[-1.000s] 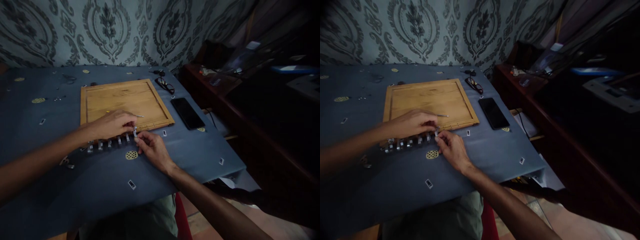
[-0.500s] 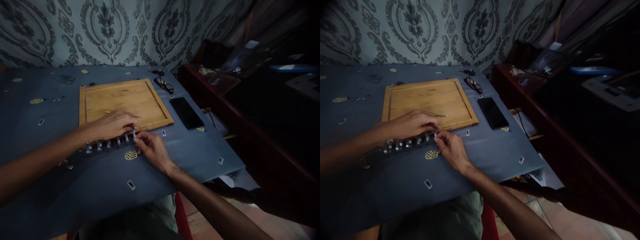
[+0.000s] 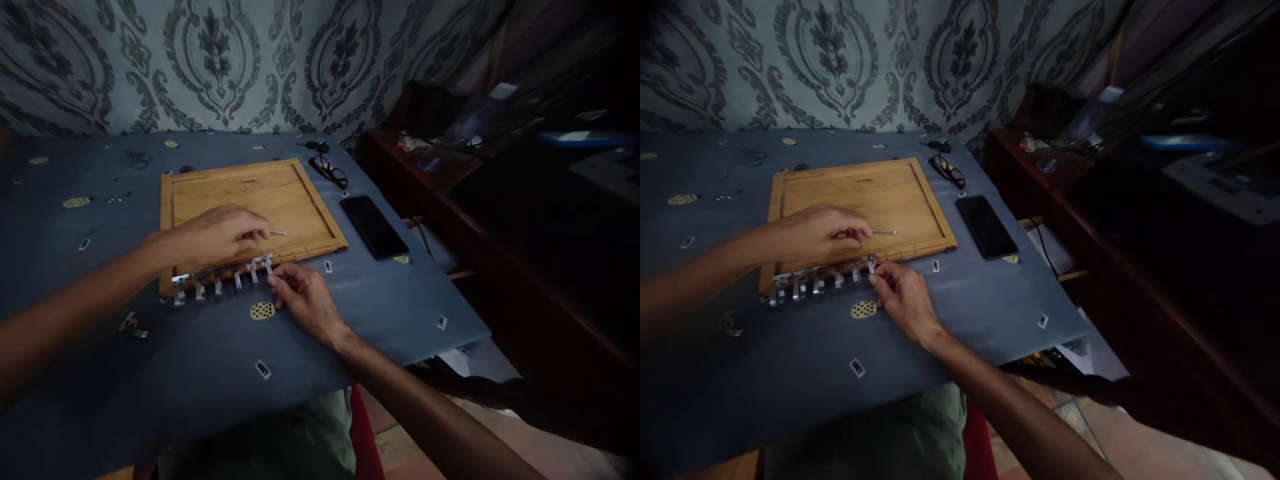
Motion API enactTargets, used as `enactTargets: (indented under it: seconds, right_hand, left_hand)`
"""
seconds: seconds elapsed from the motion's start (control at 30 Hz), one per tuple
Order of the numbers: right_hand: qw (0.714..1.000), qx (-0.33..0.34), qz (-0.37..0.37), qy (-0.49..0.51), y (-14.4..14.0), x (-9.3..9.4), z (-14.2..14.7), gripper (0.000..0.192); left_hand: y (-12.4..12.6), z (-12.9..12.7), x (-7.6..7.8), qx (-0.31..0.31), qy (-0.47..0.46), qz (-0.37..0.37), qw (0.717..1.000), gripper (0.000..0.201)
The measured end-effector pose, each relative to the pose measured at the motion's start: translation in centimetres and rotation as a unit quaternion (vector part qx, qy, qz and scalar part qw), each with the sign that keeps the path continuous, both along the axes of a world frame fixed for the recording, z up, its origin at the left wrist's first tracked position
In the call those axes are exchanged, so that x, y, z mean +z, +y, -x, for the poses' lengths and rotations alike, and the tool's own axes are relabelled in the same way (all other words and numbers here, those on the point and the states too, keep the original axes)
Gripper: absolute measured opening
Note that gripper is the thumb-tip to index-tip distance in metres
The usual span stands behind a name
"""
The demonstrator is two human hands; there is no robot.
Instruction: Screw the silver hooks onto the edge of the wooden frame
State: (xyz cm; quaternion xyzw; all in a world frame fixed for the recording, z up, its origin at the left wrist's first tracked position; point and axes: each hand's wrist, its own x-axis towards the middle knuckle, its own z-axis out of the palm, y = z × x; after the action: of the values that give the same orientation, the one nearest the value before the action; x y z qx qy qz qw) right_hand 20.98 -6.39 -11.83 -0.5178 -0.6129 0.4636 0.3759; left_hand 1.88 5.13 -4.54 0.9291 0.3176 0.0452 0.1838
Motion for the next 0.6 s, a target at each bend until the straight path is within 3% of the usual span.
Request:
enactTargets:
  seconds: [0.13,0.23,0.43,0.6]
  right_hand:
    - [1.000,-0.003,0.003,0.005,-0.1,0.0,0.0,0.015]
    - [1.000,-0.002,0.003,0.005,-0.1,0.0,0.0,0.017]
    - [1.000,-0.001,0.001,-0.001,0.0,-0.2,-0.1,0.021]
    - [1.000,-0.006,0.004,0.006,-0.1,-0.3,0.0,0.018]
  left_hand:
    - [1.9,1.3,-0.2,0.060,0.003,-0.049,0.997,0.016]
    - [2.7,2.2,-0.8,0.060,0.027,-0.046,0.997,0.013]
    - [2.4,3.0,-1.5,0.082,0.053,-0.017,0.995,0.015]
    - [1.6,3.0,-0.6,0.108,0.071,-0.013,0.992,0.016]
